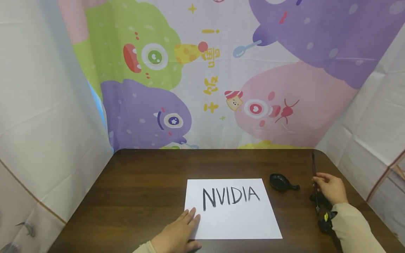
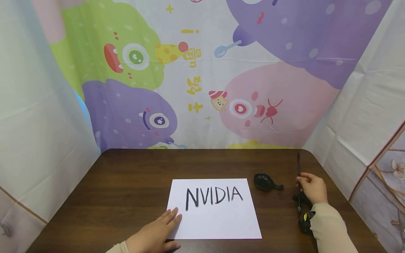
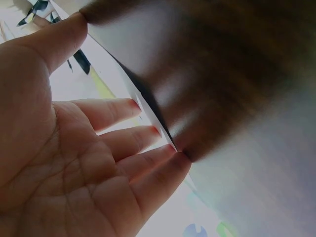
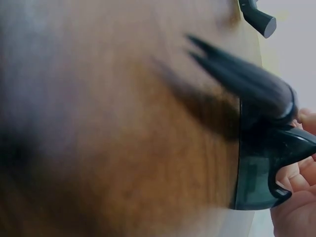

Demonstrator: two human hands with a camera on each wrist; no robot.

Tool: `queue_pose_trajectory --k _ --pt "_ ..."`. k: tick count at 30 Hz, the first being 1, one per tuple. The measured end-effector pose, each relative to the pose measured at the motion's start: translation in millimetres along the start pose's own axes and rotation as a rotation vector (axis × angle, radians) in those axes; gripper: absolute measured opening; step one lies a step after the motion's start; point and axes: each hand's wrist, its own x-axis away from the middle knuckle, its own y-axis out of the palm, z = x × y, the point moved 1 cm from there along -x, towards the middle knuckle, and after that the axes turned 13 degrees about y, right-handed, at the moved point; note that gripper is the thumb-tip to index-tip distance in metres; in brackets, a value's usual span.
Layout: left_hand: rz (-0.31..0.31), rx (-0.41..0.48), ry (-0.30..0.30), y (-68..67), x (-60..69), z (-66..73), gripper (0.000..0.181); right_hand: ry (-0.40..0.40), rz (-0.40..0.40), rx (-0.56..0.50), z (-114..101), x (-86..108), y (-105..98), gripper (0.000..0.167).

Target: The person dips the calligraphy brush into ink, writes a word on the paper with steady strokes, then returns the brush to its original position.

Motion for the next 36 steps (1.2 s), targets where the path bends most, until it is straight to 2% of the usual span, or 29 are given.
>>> queue_pose_trajectory --k 13,20,36 --pt "0.007 0.007 0.003 0.9 1.0 0.1 0.079 0.029 -0.047 0.043 1.0 2.2 -2.3 0.045" --pt "0.024 -0.012 0.023 -0.4 1.4 1.0 0.080 0.052 -0.089 0.071 1.6 2.0 -4.2 0.049" --pt "0.018 -0.016 0.022 -2.9 1.0 1.4 0.079 0.059 -0.111 0.099 4.8 -1.2 -2.8 0.047"
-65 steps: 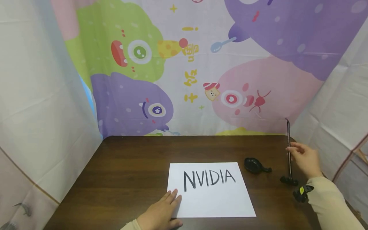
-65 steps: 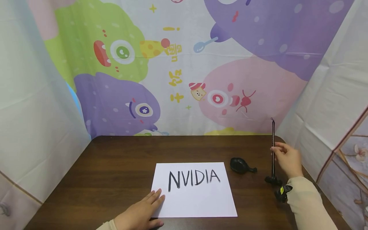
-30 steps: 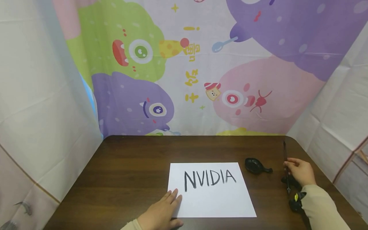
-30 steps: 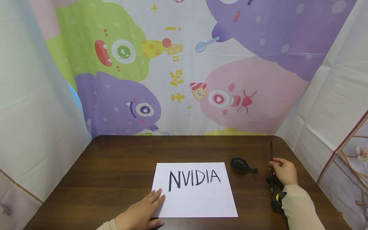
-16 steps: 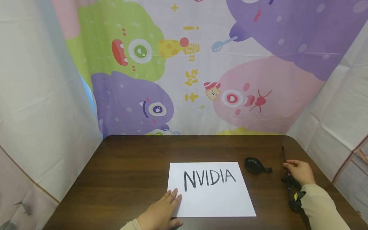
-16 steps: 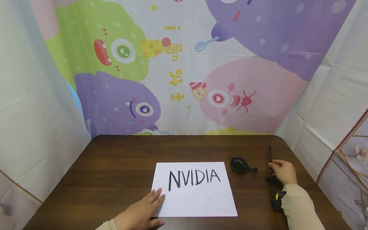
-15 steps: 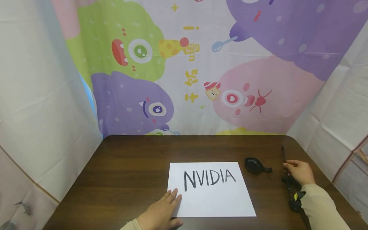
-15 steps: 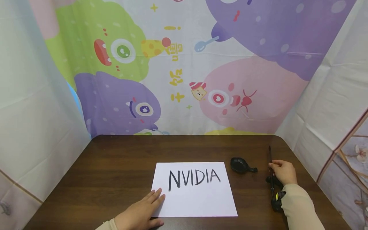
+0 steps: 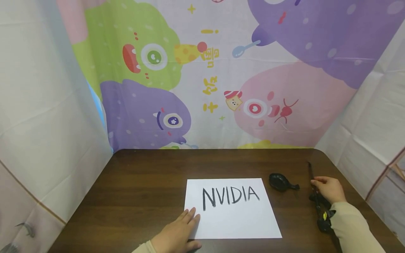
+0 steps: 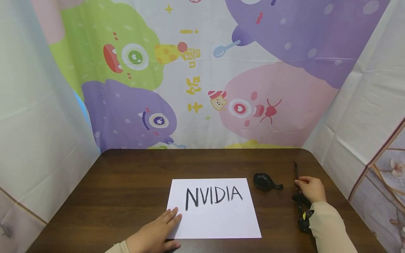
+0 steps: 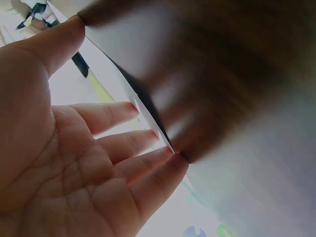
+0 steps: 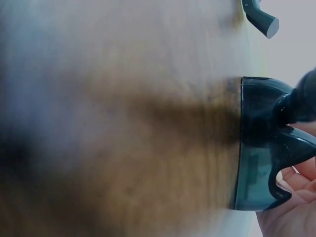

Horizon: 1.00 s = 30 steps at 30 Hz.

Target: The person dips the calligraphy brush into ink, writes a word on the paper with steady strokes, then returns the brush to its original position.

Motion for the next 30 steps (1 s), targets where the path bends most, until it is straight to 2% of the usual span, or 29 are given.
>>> queue_pose_trajectory --k 10,15,20,26,30 --pt "-0.004 -0.006 -0.002 0.1 0.0 -1.3 0.079 0.003 -0.003 -0.023 1.0 -0.6 -3.3 0.050" --pt "-0.014 0.003 -0.005 -0.5 1.4 -1.4 0.080 -0.011 0.069 0.011 -6.7 1.8 -8.8 0.051" --pt "-0.016 0.012 -0.010 -0.5 1.3 -1.6 0.081 -0.085 0.169 0.025 -27.7 6.0 -15.2 0.050" --pt "-0.017 0.020 -0.024 -1.4 1.6 -2.3 0.084 -0.200 0.218 0.008 -64.6 23.0 -20.4 0.050" --pt "0.050 -0.039 -0.043 -7.2 2.9 -8.4 0.083 -0.273 0.239 0.015 -88.1 36.3 -18.1 0.050"
